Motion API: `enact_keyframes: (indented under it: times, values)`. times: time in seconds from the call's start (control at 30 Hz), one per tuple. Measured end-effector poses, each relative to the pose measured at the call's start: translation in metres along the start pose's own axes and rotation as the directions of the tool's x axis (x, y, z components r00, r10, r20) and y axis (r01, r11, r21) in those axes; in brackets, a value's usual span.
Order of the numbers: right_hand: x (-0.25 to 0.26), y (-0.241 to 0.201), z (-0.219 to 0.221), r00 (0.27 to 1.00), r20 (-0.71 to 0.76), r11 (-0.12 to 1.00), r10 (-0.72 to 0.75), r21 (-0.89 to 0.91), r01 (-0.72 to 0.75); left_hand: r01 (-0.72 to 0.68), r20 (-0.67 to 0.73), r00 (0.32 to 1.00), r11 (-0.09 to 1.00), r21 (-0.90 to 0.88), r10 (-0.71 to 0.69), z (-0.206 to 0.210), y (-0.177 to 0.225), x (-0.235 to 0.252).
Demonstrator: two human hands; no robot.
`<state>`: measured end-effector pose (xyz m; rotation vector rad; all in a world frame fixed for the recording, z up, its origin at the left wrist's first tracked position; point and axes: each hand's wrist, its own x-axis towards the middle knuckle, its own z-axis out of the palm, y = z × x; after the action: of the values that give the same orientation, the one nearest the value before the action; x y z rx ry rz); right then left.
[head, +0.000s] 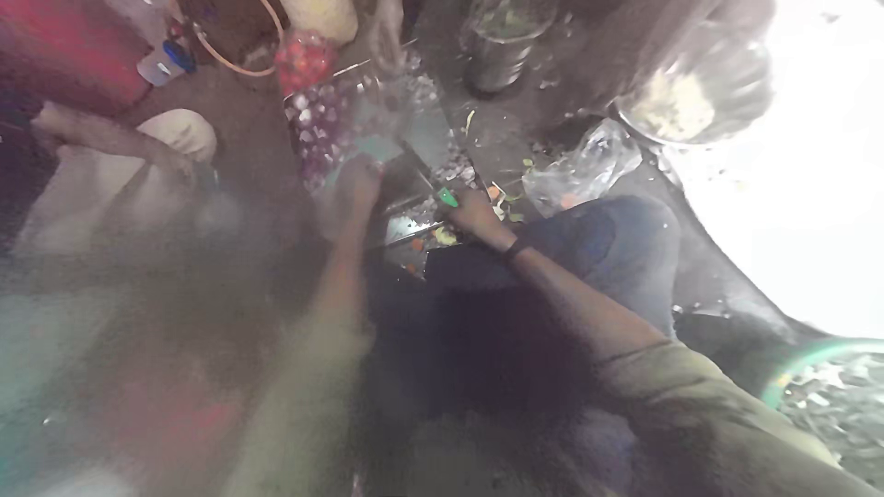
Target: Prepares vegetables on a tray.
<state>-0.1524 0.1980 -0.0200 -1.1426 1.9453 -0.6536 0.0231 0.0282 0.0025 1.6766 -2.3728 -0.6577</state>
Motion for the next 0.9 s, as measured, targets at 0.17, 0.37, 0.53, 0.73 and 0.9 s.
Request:
enact_keyframes:
  times: [0.17, 0.37, 0.53, 0.73, 0.9]
  values:
    - [0.006, 0.009, 0.012, 0.999, 0.020, 0.997, 0.036, -0.076, -0.034, 0.020, 0.119, 0.993, 0.999, -0.039, -0.015, -0.002, 0.004, 0.001]
    - [0.000, 0.000, 0.011, 0.997, 0.055, 0.998, 0.054, -0.026, -0.053, 0.000, 0.206, 0.979, 1.000, 0.030, -0.006, -0.012, 0.008, -0.003]
    - [-0.003, -0.003, 0.007, 0.992, 0.108, 0.998, 0.057, -0.016, -0.056, 0.047, 0.145, 0.988, 0.999, 0.006, -0.047, -0.009, -0.007, 0.004]
    - [-0.006, -0.006, 0.008, 0.997, 0.082, 0.998, -0.006, -0.060, 0.011, 0.021, 0.120, 0.992, 1.000, 0.004, -0.021, -0.011, -0.005, 0.001]
    - [-0.004, -0.012, 0.007, 0.999, 0.036, 0.993, 0.018, -0.120, -0.014, -0.031, 0.070, 0.997, 0.998, 0.051, 0.027, -0.005, 0.003, 0.000]
